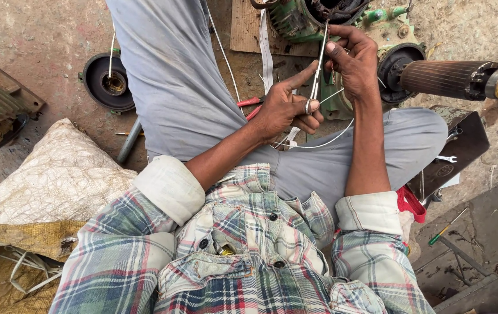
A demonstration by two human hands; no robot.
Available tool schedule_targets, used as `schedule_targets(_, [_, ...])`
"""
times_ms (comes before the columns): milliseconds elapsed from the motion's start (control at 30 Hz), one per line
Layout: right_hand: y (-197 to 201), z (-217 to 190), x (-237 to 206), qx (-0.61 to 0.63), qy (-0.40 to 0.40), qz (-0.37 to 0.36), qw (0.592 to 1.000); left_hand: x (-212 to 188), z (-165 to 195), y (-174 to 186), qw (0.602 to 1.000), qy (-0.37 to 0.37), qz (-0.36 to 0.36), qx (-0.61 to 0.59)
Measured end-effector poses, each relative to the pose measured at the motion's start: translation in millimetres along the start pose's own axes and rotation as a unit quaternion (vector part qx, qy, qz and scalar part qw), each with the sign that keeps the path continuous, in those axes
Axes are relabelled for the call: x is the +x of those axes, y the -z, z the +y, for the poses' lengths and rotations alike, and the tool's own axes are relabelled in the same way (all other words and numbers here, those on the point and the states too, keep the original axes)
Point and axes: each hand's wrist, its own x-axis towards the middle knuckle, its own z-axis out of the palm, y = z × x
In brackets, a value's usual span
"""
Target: The person is repairing an electrical motor by stripping and inserting wires into the motor housing. They use pliers and scissors to cut and manipulate the wires, then insert them into the motor's internal components.
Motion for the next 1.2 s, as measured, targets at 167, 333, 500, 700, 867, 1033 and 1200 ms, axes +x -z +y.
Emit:
schedule_targets(167, [1,0,-1,0.0,0.004,0.0,1.0,-2,1,-15,0.991,0.008,0.074,0.111])
schedule_targets(333, [3,0,-2,0.008,0.002,-0.005,1.0,-7,-3,-24,0.97,0.033,0.111,0.215])
schedule_targets(500, [2,0,-3,0.004,0.001,-0.006,1.0,-8,-16,-19,0.973,0.009,0.099,0.208])
schedule_targets(700, [1,0,-1,-0.002,-0.012,0.001,1.0,-4,-31,-17,0.998,-0.019,0.028,-0.053])
schedule_targets(867, [2,0,-1,0.019,-0.015,-0.003,1.0,-8,-30,-13,0.998,0.0,0.025,-0.049])
schedule_targets(1033, [1,-1,-1,0.011,-0.015,0.0,1.0,-7,-26,-12,0.999,-0.003,0.013,-0.051])
schedule_targets(1200, [2,-1,0,0.018,-0.018,-0.002,1.0,-6,-25,-8,0.999,-0.002,0.009,-0.039])
